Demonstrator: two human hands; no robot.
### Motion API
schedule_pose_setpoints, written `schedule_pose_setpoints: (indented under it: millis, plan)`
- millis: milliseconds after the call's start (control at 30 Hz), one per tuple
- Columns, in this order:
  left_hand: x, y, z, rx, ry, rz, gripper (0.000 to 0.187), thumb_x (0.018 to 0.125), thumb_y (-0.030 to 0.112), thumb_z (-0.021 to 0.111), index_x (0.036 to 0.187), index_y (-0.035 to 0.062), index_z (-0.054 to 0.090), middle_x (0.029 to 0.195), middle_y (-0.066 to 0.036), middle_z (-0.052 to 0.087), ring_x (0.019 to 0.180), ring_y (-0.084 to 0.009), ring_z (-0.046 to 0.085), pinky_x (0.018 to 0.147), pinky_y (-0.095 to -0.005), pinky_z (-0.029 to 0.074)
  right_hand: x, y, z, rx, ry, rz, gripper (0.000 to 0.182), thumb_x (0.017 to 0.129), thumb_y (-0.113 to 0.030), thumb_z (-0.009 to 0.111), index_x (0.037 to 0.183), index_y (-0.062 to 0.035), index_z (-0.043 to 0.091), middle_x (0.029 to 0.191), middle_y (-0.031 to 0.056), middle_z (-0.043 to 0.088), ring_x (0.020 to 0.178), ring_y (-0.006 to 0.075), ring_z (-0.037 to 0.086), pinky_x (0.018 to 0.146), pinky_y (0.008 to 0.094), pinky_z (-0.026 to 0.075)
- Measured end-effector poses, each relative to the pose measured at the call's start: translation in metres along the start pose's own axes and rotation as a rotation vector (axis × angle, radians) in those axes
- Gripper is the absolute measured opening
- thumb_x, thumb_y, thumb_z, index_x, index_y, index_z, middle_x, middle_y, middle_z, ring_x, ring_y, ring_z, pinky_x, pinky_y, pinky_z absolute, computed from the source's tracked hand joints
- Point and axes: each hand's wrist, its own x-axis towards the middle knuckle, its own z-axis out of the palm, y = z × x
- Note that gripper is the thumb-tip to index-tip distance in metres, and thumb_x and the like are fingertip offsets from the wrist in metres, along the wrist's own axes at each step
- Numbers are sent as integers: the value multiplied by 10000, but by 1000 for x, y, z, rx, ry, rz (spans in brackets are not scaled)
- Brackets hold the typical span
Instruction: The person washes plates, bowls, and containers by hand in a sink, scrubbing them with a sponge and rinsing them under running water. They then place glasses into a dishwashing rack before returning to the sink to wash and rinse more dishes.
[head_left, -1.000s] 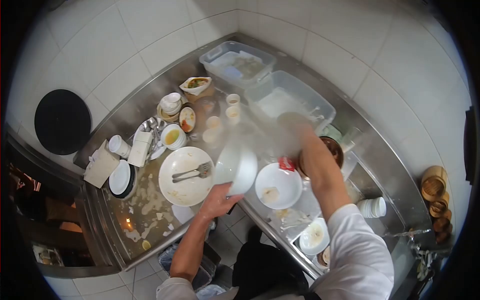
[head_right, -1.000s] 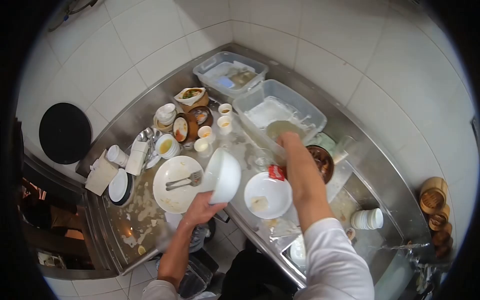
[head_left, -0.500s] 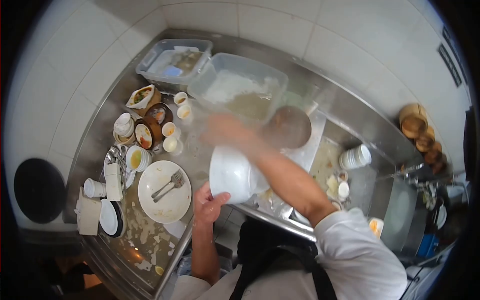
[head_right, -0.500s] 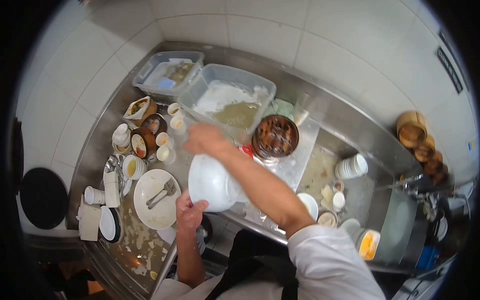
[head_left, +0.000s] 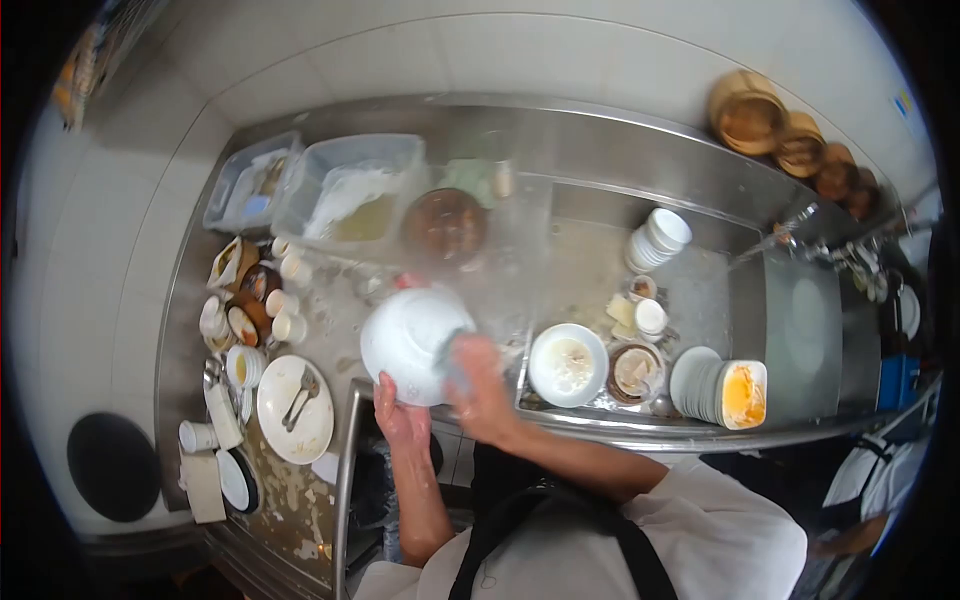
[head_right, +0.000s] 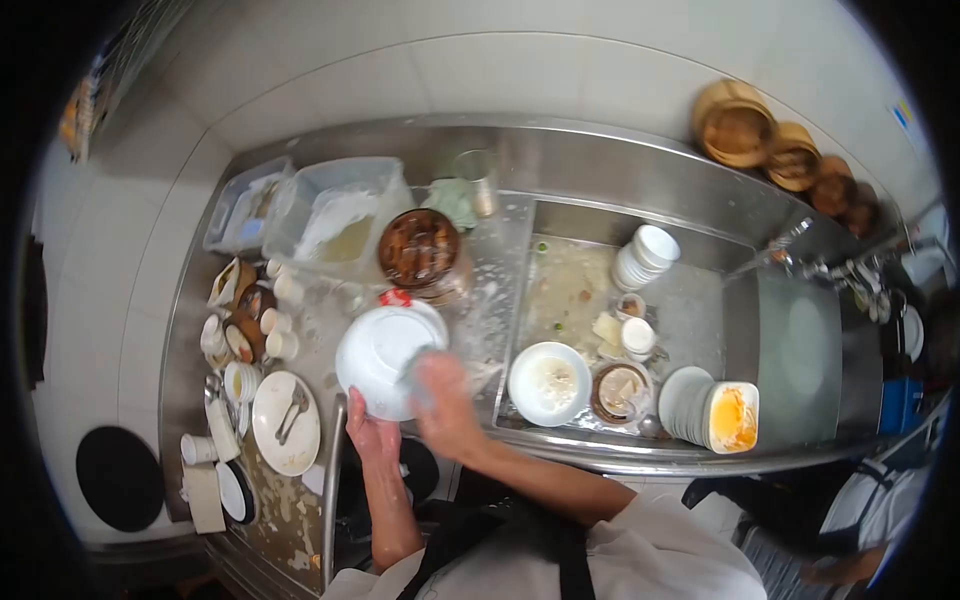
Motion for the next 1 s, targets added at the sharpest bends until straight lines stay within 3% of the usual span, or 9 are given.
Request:
schedule_pose_setpoints:
  millis: [100, 133, 233, 367, 433, 567, 667, 800, 1000]
  plan:
    - [-18, -25, -3, 46, -48, -96, 524, 937, 232, 529, 1365, -22, 365, 1356, -170, 460, 1257, -322, 447, 1084, -508, 318, 38, -17, -28, -161, -327, -171, 285, 857, -226, 601, 1090, -62, 596, 1155, 143, 587, 1102, 391, 516, 900, 515, 412]
    - [-26, -30, 20, -2, 27, -119, 506, 940, 235, 527, 1350, -22, 378, 1341, -165, 472, 1241, -320, 459, 1082, -506, 322, 55, 1, -33, -131, -234, 205, 259, 862, -244, 604, 1055, -72, 617, 1074, 147, 619, 1015, 391, 557, 831, 504, 444]
    - [-46, -53, 37, 137, 42, -35, 491, 948, 218, 520, 1354, -18, 376, 1340, -167, 466, 1245, -307, 454, 1073, -518, 326, -3, 107, -7, -19, 77, 321, 241, 879, -315, 600, 938, -88, 655, 895, 197, 644, 807, 395, 623, 690, 458, 502]
    - [-68, -88, 28, 155, 51, -39, 527, 940, 234, 537, 1370, -14, 361, 1361, -174, 444, 1262, -309, 437, 1073, -525, 324, 15, 7, -92, -147, -53, 77, 320, 909, -386, 550, 995, -97, 658, 915, 213, 631, 898, 370, 610, 823, 427, 481]
    - [-80, -91, 37, 119, 57, -76, 536, 942, 251, 529, 1377, -11, 355, 1381, -173, 426, 1275, -315, 425, 1081, -528, 313, 38, 70, -101, -135, -184, 523, 323, 908, -394, 547, 1038, -125, 667, 934, 202, 632, 945, 363, 605, 891, 420, 459]
    - [-76, -90, 48, -75, -88, -151, 534, 964, 303, 466, 1411, 38, 341, 1450, -134, 379, 1330, -330, 359, 1124, -515, 252, -32, 132, -127, 945, -3, 1219, 615, 876, -503, 567, 1322, -86, 492, 1225, 109, 605, 1104, 351, 582, 945, 502, 447]
    - [-58, -118, 34, -114, -52, -186, 553, 932, 267, 503, 1425, 79, 339, 1461, -130, 364, 1343, -329, 337, 1120, -545, 237, -30, 44, -182, 1803, 54, 1193, 628, 879, -385, 626, 1357, -29, 427, 1279, 96, 566, 1154, 286, 561, 964, 463, 455]
    - [-32, -170, 12, -147, -166, -488, 613, 911, 274, 536, 1455, 122, 297, 1466, -117, 356, 1340, -320, 342, 1103, -550, 252, 10, 18, -218, 1198, -139, 858, 460, 824, -94, 697, 1237, 17, 527, 1160, 141, 611, 1010, 215, 622, 856, 351, 518]
    - [-24, -117, 124, 234, -577, -626, 669, 886, 291, 588, 1449, 128, 265, 1415, -143, 378, 1283, -283, 418, 1008, -478, 386, 38, -12, -219, -149, -531, 391, 326, 847, -162, 639, 1102, 38, 614, 935, 171, 668, 897, 267, 659, 762, 371, 523]
